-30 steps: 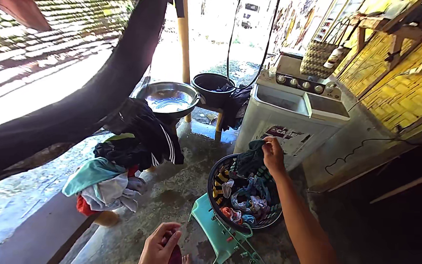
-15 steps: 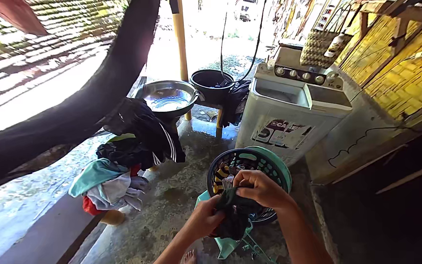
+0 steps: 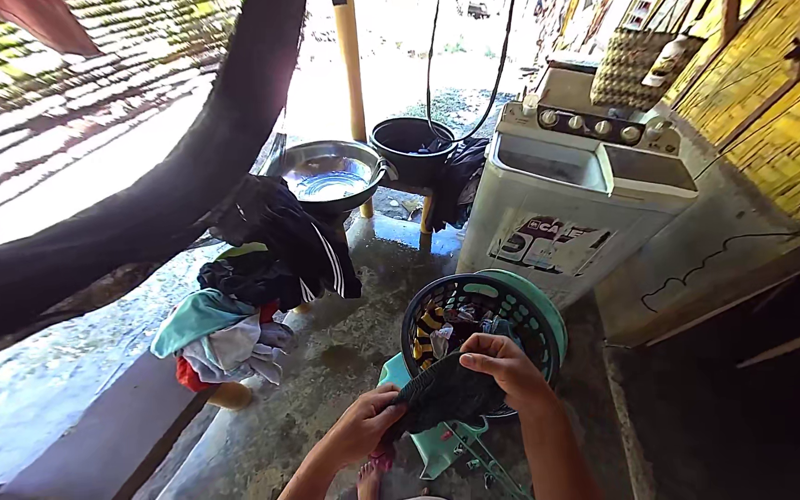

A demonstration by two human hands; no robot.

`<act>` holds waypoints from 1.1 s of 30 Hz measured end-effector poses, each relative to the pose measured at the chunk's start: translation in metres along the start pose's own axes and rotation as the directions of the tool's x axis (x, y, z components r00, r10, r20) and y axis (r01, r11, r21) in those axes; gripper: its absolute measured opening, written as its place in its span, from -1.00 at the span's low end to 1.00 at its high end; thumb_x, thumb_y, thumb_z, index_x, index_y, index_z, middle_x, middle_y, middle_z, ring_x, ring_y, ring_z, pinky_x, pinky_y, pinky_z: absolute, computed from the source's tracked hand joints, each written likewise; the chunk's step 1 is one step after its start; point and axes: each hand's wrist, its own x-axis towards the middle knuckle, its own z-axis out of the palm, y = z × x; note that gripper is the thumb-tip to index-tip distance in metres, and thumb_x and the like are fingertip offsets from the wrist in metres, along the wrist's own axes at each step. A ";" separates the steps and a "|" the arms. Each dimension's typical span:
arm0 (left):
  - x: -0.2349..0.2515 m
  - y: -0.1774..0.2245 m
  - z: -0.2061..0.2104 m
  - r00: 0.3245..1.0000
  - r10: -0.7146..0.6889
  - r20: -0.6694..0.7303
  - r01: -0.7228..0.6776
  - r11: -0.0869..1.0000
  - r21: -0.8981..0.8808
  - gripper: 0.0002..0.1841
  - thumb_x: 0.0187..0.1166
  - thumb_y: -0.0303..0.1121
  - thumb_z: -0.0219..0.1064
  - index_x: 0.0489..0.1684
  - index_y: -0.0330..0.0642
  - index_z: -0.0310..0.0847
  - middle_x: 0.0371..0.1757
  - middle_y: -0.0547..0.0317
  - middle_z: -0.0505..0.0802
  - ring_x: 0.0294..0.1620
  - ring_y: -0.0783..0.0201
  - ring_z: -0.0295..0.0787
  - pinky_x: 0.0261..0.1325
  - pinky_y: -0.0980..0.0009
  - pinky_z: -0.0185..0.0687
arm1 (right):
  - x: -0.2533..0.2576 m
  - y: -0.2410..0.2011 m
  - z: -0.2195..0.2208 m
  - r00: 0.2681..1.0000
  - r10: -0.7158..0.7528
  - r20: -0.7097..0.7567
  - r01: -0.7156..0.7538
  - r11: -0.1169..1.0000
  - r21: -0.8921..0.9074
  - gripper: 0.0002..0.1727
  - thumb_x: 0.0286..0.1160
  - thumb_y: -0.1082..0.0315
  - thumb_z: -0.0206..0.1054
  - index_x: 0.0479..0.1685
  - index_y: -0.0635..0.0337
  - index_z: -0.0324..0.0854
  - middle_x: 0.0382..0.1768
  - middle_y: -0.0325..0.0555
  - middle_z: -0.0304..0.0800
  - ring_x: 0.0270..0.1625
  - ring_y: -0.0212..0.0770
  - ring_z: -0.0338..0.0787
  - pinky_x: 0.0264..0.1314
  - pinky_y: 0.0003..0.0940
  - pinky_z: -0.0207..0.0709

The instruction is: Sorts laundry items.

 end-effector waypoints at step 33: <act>-0.007 -0.027 -0.004 0.968 -0.080 -0.239 -0.054 0.860 -0.507 -0.60 0.45 -0.58 0.36 0.21 -0.16 0.38 -0.27 0.26 0.90 -0.27 0.40 0.88 -0.07 0.43 0.81 | 0.016 0.063 0.066 0.995 0.104 0.013 -0.104 0.992 0.076 -0.53 0.48 0.68 0.16 0.39 0.29 0.30 -0.08 -0.10 0.86 -0.06 -0.32 0.88 0.12 -0.34 0.76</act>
